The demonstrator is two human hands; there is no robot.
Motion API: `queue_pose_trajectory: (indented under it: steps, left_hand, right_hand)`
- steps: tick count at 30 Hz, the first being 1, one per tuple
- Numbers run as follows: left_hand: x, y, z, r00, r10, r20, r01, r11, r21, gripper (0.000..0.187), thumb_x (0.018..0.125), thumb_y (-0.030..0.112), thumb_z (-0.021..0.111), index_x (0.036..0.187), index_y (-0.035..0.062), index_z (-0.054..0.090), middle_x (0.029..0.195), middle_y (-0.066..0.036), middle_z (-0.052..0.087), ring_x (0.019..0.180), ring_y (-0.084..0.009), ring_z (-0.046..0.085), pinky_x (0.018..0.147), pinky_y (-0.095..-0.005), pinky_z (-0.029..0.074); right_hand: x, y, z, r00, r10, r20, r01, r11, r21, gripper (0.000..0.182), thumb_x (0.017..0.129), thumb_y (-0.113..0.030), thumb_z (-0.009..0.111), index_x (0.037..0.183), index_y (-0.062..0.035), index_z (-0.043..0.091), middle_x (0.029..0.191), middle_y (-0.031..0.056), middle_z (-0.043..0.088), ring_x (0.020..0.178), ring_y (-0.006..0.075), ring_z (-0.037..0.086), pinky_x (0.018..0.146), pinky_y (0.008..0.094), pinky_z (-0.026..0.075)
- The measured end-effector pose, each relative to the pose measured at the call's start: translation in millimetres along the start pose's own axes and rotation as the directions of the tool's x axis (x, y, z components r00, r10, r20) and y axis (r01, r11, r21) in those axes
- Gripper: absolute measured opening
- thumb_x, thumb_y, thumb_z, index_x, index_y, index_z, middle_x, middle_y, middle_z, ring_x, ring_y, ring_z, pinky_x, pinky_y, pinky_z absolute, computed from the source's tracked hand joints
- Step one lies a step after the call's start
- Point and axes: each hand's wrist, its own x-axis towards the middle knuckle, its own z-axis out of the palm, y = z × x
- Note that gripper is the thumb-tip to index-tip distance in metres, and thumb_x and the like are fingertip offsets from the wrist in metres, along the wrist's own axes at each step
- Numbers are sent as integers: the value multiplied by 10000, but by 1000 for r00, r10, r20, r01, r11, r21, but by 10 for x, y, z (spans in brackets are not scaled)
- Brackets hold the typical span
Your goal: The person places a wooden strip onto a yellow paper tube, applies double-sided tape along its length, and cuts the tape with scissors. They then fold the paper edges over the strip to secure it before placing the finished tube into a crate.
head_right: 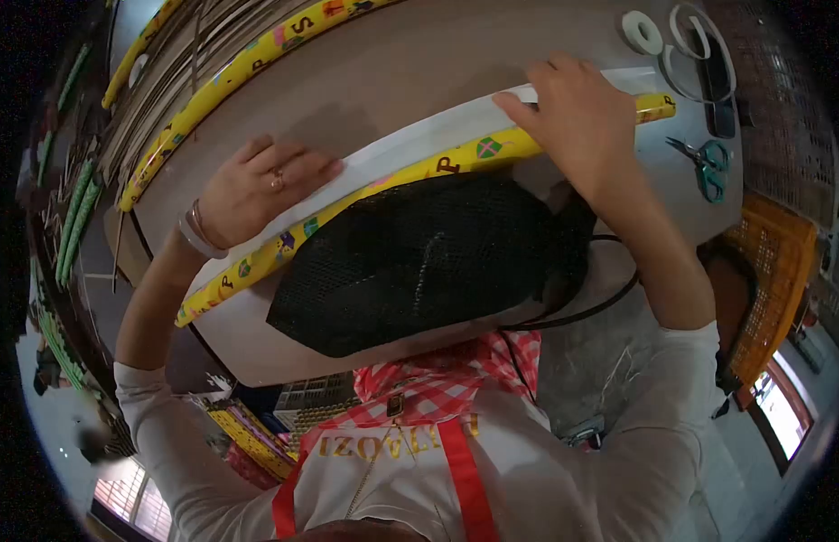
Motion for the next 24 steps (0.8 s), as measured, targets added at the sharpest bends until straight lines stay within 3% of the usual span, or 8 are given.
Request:
queue_pose_trajectory:
  steps: [2, 4, 8, 10, 13, 17, 19, 24]
  left_hand:
    - [-30, 100, 29, 999, 38, -1, -37, 989, 142, 522, 756, 137, 551, 1270, 125, 462, 1176, -2, 489, 1036, -159, 467, 836, -289, 383]
    - [-64, 176, 32, 986, -153, 70, 144, 983, 110, 533, 750, 126, 563, 1273, 119, 459, 1234, -19, 468, 1004, -163, 475, 822, -269, 396]
    - [-24, 83, -50, 996, 54, 72, -68, 976, 205, 483, 717, 116, 567, 1194, 64, 515, 1151, -97, 523, 1017, -166, 484, 836, -326, 405]
    - [26, 52, -211, 977, 187, 103, -193, 979, 58, 363, 704, 110, 587, 1062, 53, 589, 1128, -96, 545, 1024, -173, 498, 819, -326, 419]
    - [179, 3, -184, 989, 145, 21, -140, 978, -157, 251, 694, 113, 601, 937, 51, 627, 1091, -81, 568, 1038, -187, 507, 832, -321, 416]
    - [776, 37, -99, 992, -81, -99, 57, 972, -227, 260, 707, 112, 584, 959, 64, 631, 1087, -41, 567, 1044, -178, 507, 847, -313, 405]
    - [1049, -1, -50, 968, 48, -246, -66, 996, -66, 264, 726, 107, 557, 978, 74, 631, 1083, -11, 564, 1043, -154, 502, 841, -299, 402]
    - [1158, -49, 52, 976, 162, -147, -171, 984, -52, 302, 759, 138, 548, 1051, 77, 596, 1181, -3, 542, 1106, -175, 481, 845, -320, 387]
  right_hand:
    - [-16, 33, 46, 1000, 4, -30, -4, 1000, -1, 352, 777, -424, 592, 796, -74, 622, 801, 55, 580, 783, 214, 597, 586, 346, 496]
    - [-16, 32, 65, 995, -31, -95, 36, 998, 43, 334, 773, -412, 594, 786, -79, 619, 797, 52, 577, 749, 219, 600, 573, 345, 493]
    - [-17, -39, -7, 999, -27, -38, 30, 994, 101, 325, 767, -403, 597, 770, -79, 613, 798, 51, 568, 728, 220, 603, 555, 342, 489]
    - [-37, -88, 14, 997, -52, -52, 57, 994, 90, 347, 756, -415, 616, 812, -72, 608, 822, 35, 555, 749, 200, 597, 571, 302, 486]
    - [-17, -93, 28, 998, -57, -26, 59, 992, 115, 335, 751, -408, 622, 802, -77, 605, 840, 26, 551, 741, 190, 600, 566, 295, 490]
    - [-16, -74, 59, 993, -96, -73, 103, 989, 103, 331, 746, -404, 625, 791, -77, 600, 844, 32, 547, 743, 192, 602, 560, 294, 492]
    - [-10, -93, 12, 997, -76, -34, 79, 992, 101, 336, 742, -407, 626, 790, -75, 599, 843, 41, 543, 752, 197, 601, 551, 303, 493]
    - [13, -83, 23, 998, -65, -16, 67, 993, 102, 359, 738, -425, 626, 788, -70, 602, 846, 43, 544, 748, 205, 600, 543, 312, 489]
